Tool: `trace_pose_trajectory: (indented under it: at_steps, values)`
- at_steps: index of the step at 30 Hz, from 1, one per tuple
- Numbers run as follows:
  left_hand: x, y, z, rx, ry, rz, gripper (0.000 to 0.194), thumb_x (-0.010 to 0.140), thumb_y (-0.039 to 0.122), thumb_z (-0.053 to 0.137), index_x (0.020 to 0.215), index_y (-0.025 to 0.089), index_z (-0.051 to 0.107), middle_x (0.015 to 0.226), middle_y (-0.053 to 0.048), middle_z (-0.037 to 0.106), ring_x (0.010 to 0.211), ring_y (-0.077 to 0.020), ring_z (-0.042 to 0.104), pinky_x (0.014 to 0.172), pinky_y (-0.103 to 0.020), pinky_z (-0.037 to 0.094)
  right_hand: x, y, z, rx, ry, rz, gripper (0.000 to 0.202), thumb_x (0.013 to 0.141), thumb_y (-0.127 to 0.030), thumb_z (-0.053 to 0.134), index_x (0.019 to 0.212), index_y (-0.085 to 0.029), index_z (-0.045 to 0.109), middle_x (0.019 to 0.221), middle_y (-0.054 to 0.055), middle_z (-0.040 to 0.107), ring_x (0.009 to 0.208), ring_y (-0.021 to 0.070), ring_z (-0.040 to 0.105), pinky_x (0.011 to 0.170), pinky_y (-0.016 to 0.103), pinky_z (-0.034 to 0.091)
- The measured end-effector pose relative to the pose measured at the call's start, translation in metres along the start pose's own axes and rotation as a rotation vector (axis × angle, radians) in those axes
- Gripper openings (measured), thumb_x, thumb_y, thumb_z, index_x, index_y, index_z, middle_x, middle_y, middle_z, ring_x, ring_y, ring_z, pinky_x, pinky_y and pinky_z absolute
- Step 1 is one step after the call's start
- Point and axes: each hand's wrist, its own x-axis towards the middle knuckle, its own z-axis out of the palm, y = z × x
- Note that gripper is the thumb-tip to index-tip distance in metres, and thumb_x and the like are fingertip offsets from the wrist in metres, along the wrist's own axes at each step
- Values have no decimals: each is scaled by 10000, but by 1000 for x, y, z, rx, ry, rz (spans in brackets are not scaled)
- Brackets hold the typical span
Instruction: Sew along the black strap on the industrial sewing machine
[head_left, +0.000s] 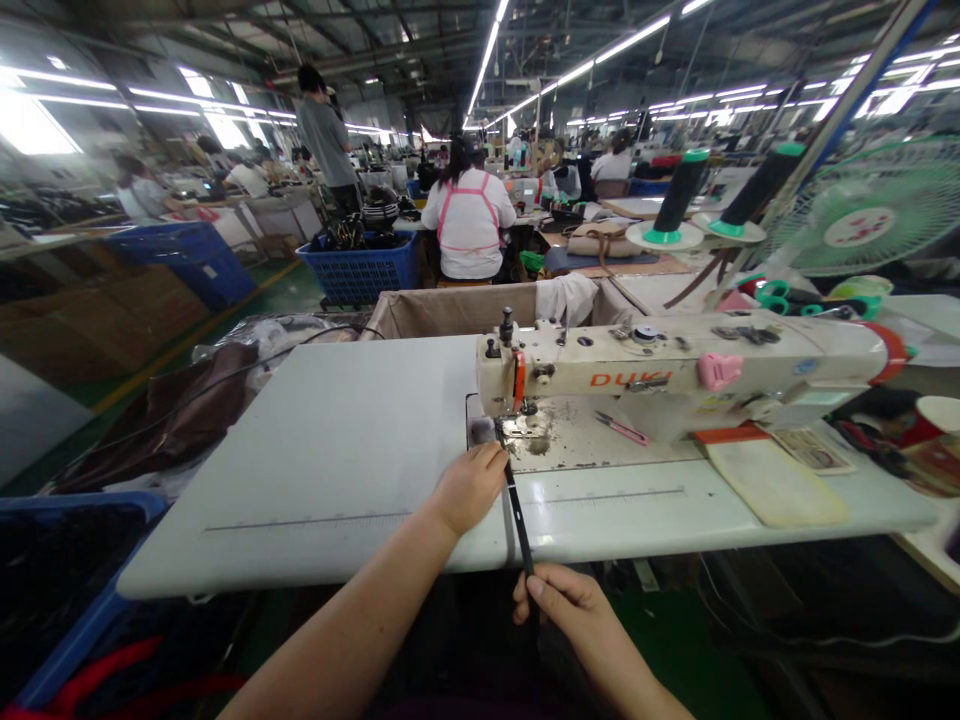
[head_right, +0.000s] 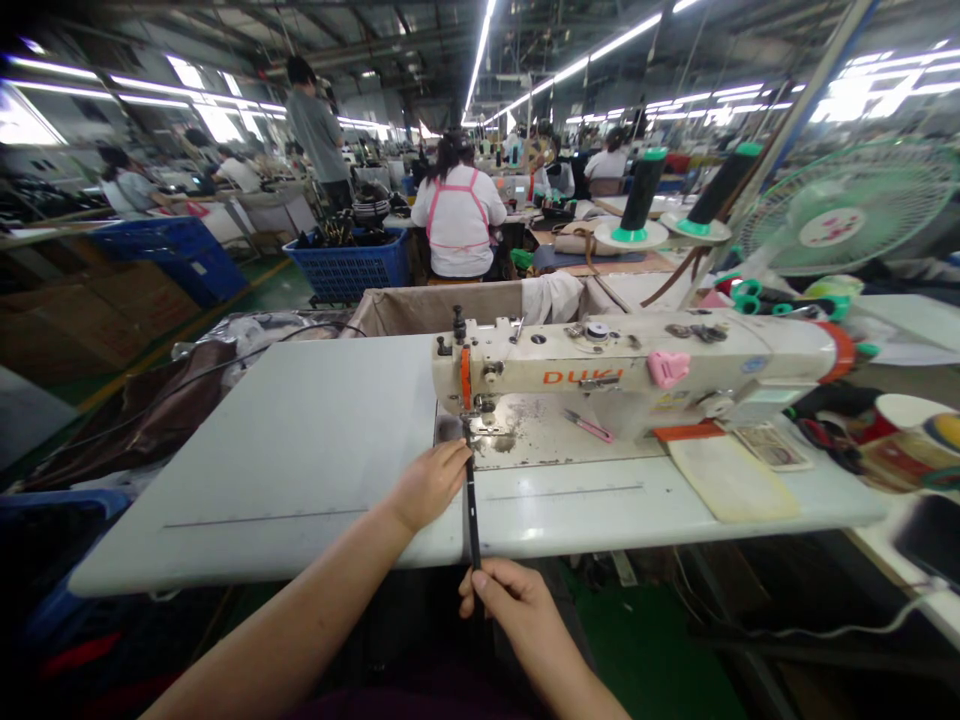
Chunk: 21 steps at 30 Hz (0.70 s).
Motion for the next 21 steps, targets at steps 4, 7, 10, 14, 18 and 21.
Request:
trace_pose_trajectory:
  at_steps: [4,7,10,14,18,21]
  values:
    - [0,0,0,-18,1,6,194,1007,133,498,1143,131,637,1224,-168,676,1124,-252,685,1050,-411,571,-1,0,0,-8,-1,-5,509,906,-670,686,808,-179,779,724,57,726,690,178,574,684,309,401]
    - [0,0,0,-16,12,4,210,1009,142,496,1165,130,637,1228,-169,675,1123,-250,687,1044,-406,573,-2,1,0,-6,0,-2,506,912,-662,683,805,-176,779,729,60,727,693,180,575,685,311,402]
    - [0,0,0,-7,13,4,213,1010,143,496,1166,124,640,1217,-173,682,1121,-255,689,1038,-412,578,-3,2,0,31,13,12,501,898,-660,701,806,-175,780,719,57,717,694,182,576,689,311,403]
    - [1,1,0,13,26,16,193,1007,146,498,1121,131,653,1207,-173,694,1103,-257,694,1017,-415,591,-1,2,1,100,65,40,477,864,-651,747,857,-176,788,737,55,716,715,185,578,700,308,404]
    - [2,1,0,21,51,32,215,1016,156,496,1160,111,648,1192,-174,700,1097,-253,694,1012,-405,595,1,-1,3,143,100,53,472,825,-640,795,914,-176,792,747,54,722,705,172,563,695,296,403]
    - [2,1,1,10,41,18,236,1017,161,502,1201,99,636,1195,-172,698,1115,-257,686,1029,-408,588,0,-3,5,184,130,80,510,804,-657,807,946,-167,801,763,67,728,707,176,583,687,291,425]
